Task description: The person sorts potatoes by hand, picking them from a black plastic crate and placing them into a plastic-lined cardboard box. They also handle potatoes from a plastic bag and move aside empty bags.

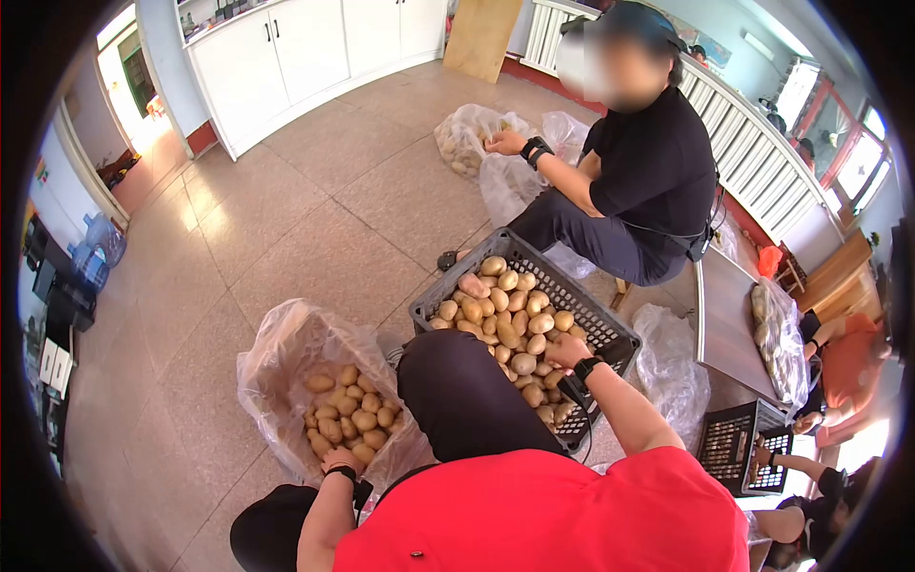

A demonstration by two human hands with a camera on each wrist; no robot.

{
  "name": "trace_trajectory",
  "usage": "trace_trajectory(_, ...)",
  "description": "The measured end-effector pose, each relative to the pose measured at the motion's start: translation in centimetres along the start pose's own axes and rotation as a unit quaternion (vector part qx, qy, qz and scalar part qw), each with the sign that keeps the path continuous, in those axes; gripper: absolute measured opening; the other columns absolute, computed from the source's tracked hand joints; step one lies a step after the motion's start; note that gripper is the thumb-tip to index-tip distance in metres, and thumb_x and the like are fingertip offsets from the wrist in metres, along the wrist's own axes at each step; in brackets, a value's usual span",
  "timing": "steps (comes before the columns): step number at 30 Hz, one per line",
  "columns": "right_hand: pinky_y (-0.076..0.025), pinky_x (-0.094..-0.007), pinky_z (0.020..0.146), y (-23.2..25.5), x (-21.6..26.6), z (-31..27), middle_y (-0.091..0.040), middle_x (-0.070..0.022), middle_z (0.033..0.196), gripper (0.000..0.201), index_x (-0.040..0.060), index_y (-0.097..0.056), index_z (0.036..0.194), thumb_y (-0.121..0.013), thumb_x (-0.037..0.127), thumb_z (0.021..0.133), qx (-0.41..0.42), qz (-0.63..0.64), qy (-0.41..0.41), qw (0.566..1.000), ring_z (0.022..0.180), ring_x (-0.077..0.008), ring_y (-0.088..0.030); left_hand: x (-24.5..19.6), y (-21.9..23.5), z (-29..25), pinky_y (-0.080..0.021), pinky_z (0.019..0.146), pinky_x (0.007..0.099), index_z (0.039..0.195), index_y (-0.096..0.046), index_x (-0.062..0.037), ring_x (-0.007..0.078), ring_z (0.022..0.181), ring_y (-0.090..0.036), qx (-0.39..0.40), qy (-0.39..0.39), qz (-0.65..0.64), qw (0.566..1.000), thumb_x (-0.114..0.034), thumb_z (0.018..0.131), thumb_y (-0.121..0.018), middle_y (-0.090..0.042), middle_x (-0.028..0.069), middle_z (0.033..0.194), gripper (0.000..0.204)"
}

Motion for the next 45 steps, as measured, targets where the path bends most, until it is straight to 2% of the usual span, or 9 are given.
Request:
trace_trajectory(8,-0.051,-0.0279,0.054,2.8,15.7,-6.3,-0.064,-0.0093,0.078,0.046,0.0012,-0.057,0.109,-0.072,0.025,0.073,-0.032,0.160,0.289,0.943,0.064,-0.0136,-0.062,-2.8,7.3,1.9,-0.051,0.076,0.0353,0.100,-0.065,0.0013,0.0251,0.083,-0.066,-0.211,-0.171,-0.253,0.928,-0.027,0.079,-0.060,-0.066,0.0197,0.098,0.035)
trace_trajectory(12,-0.050,-0.0243,0.049,1.5,24.3,-12.5,-0.063,-0.0076,0.080,0.049,0.0016,-0.052,0.116,-0.071,0.020,0.075,0.098,0.198,0.347,0.911,0.057,-0.0104,-0.059,-5.7,13.6,-2.3,-0.050,0.060,0.0286,0.120,-0.053,-0.0061,0.0186,0.072,-0.060,0.027,-0.221,-0.706,0.673,-0.033,0.087,-0.057,-0.061,0.0116,0.091,0.042)
trace_trajectory(20,-0.053,-0.0308,0.060,-8.9,32.3,-17.0,-0.064,-0.0169,0.090,0.048,0.0006,-0.057,0.109,-0.073,0.024,0.069,0.108,0.052,0.525,0.843,0.074,-0.0242,-0.065,-8.8,23.8,-17.1,-0.051,0.063,0.0269,0.127,-0.044,-0.0054,0.0181,0.080,-0.062,0.189,-0.365,-0.782,0.469,-0.027,0.092,-0.053,-0.061,0.0109,0.098,0.042)
trace_trajectory(26,-0.051,-0.0345,0.069,-10.0,32.5,-17.1,-0.064,-0.0175,0.088,0.040,0.0015,-0.061,0.104,-0.071,0.021,0.070,0.040,0.067,0.589,0.805,0.077,-0.0276,-0.064,-6.2,18.8,-7.3,-0.048,0.059,0.0253,0.121,-0.047,-0.0047,0.0153,0.079,-0.061,0.133,-0.336,-0.754,0.549,-0.020,0.090,-0.055,-0.062,0.0069,0.092,0.036)
trace_trajectory(30,-0.048,-0.0268,0.059,-3.4,30.1,-15.4,-0.062,-0.0069,0.072,0.034,0.0023,-0.061,0.105,-0.070,0.018,0.077,-0.002,0.165,0.484,0.859,0.063,-0.0127,-0.059,-1.4,8.5,7.3,-0.051,0.075,0.0359,0.112,-0.055,-0.0033,0.0271,0.084,-0.063,-0.144,-0.215,-0.515,0.817,-0.025,0.073,-0.067,-0.065,0.0119,0.085,0.046)
trace_trajectory(32,-0.048,-0.0278,0.060,-0.7,27.2,-13.1,-0.063,-0.0065,0.073,0.031,0.0023,-0.061,0.103,-0.069,0.017,0.077,-0.033,0.164,0.425,0.890,0.064,-0.0108,-0.058,-0.4,6.7,4.8,-0.047,0.086,0.0392,0.107,-0.057,-0.0045,0.0353,0.091,-0.061,-0.185,-0.096,-0.384,0.900,-0.025,0.066,-0.069,-0.065,0.0166,0.091,0.047)
trace_trajectory(35,-0.050,-0.0326,0.062,0.9,20.9,-7.6,-0.064,-0.0115,0.074,0.029,0.0008,-0.061,0.100,-0.067,0.019,0.078,-0.089,0.187,0.403,0.892,0.067,-0.0177,-0.062,1.1,3.8,3.6,-0.046,0.089,0.0411,0.106,-0.055,-0.0059,0.0382,0.101,-0.056,-0.194,-0.066,-0.297,0.932,-0.020,0.065,-0.069,-0.061,0.0202,0.103,0.046)
trace_trajectory(39,-0.050,-0.0390,0.077,0.6,9.3,-1.2,-0.064,-0.0244,0.090,0.035,-0.0011,-0.061,0.096,-0.055,0.030,0.081,-0.099,-0.174,0.212,0.957,0.087,-0.0352,-0.063,2.5,1.3,4.5,-0.044,0.093,0.0402,0.107,-0.052,-0.0059,0.0384,0.109,-0.051,-0.152,-0.012,-0.290,0.945,-0.014,0.066,-0.067,-0.052,0.0236,0.116,0.045)
trace_trajectory(45,-0.051,-0.0431,0.079,-1.6,-4.7,-0.9,-0.063,-0.0240,0.100,0.036,0.0018,-0.063,0.100,-0.056,0.028,0.078,-0.017,-0.297,0.093,0.950,0.093,-0.0362,-0.063,2.2,1.2,3.7,-0.043,0.095,0.0391,0.116,-0.047,-0.0079,0.0404,0.110,-0.050,-0.153,-0.001,-0.236,0.960,-0.007,0.069,-0.067,-0.044,0.0253,0.121,0.051)
Point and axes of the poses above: each hand's wrist, its own z-axis towards the middle knuckle, its own y-axis out of the back of the hand, x = y × z, the point moved 4 cm from there along z, towards the middle knuckle
